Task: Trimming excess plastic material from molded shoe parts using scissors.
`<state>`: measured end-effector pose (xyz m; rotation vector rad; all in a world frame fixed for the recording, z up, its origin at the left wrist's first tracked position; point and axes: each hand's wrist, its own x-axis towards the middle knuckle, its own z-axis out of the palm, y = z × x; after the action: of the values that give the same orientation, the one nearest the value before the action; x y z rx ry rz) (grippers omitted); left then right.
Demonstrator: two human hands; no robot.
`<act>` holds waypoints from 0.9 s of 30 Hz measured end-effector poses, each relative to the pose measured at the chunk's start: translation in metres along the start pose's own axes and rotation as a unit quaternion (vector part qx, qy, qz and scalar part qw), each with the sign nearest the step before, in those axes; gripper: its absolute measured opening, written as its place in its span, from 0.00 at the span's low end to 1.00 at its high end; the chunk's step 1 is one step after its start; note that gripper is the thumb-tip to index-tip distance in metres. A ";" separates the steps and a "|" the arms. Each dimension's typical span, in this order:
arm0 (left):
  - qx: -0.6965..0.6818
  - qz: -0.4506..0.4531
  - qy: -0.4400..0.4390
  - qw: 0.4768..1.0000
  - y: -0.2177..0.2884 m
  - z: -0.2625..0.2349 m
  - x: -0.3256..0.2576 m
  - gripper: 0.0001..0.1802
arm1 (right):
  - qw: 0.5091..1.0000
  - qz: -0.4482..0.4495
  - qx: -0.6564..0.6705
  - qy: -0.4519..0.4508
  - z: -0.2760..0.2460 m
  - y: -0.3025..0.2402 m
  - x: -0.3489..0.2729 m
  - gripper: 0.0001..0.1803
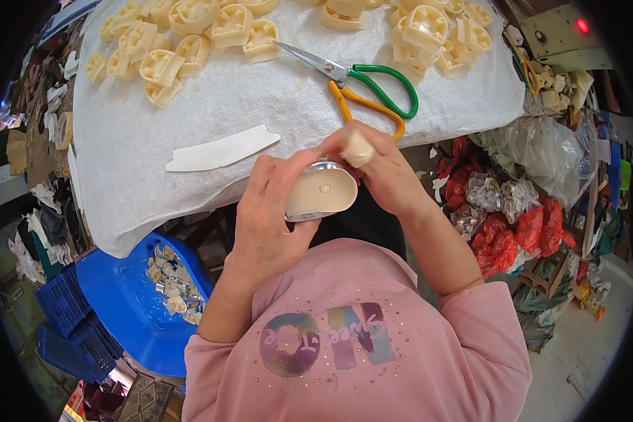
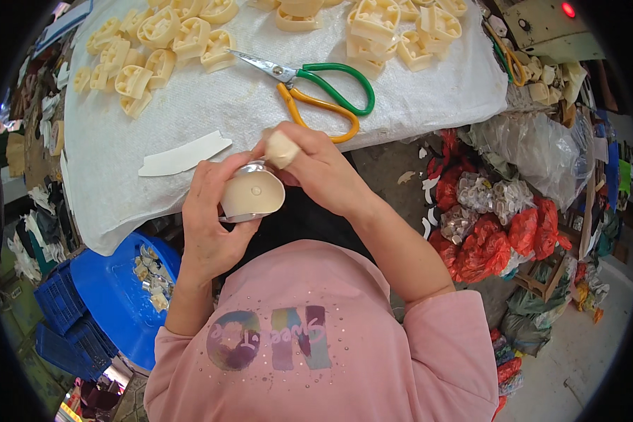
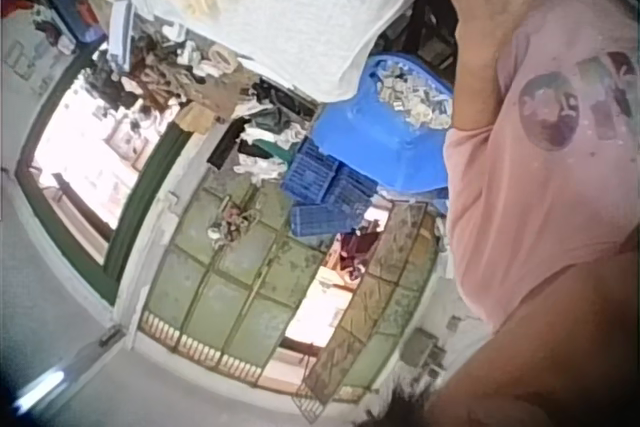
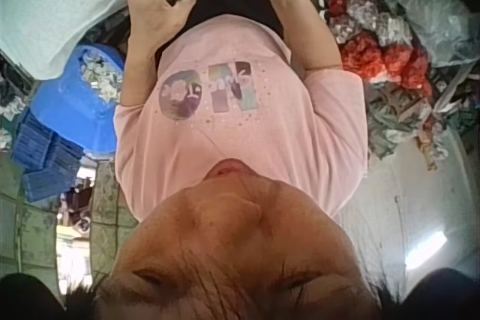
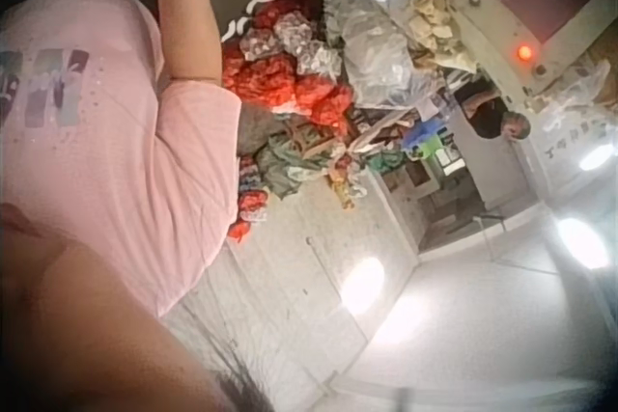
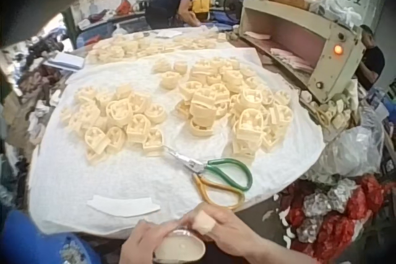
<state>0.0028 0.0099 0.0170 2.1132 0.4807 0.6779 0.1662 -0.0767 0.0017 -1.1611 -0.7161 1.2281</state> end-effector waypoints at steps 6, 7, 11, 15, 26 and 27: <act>0.045 0.018 -0.004 0.999 0.005 0.000 -0.001 0.32 | 0.968 -0.068 -0.227 -0.080 -0.009 -0.006 0.002 0.13; 0.044 0.018 -0.005 0.999 0.006 0.001 -0.001 0.32 | 0.968 -0.068 -0.227 -0.079 -0.007 -0.007 0.002 0.13; 0.064 0.008 0.016 0.998 0.004 0.007 -0.002 0.31 | 0.931 -0.139 -0.337 -0.008 0.004 -0.003 0.000 0.13; 0.059 0.006 0.057 0.997 0.003 0.012 -0.003 0.31 | 0.999 0.024 0.012 -0.038 -0.004 -0.002 -0.007 0.13; 0.144 -0.016 0.109 0.983 0.000 0.030 -0.004 0.31 | 0.984 -0.078 -0.109 0.117 0.023 0.025 -0.009 0.15; 0.143 -0.006 0.111 0.983 -0.003 0.030 -0.003 0.32 | 0.984 -0.079 -0.109 0.118 0.024 0.027 -0.010 0.15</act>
<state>0.0185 -0.0084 -0.0012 2.3098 0.7524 0.8861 0.1329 -0.0816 -0.0149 -1.3752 -0.7604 0.8782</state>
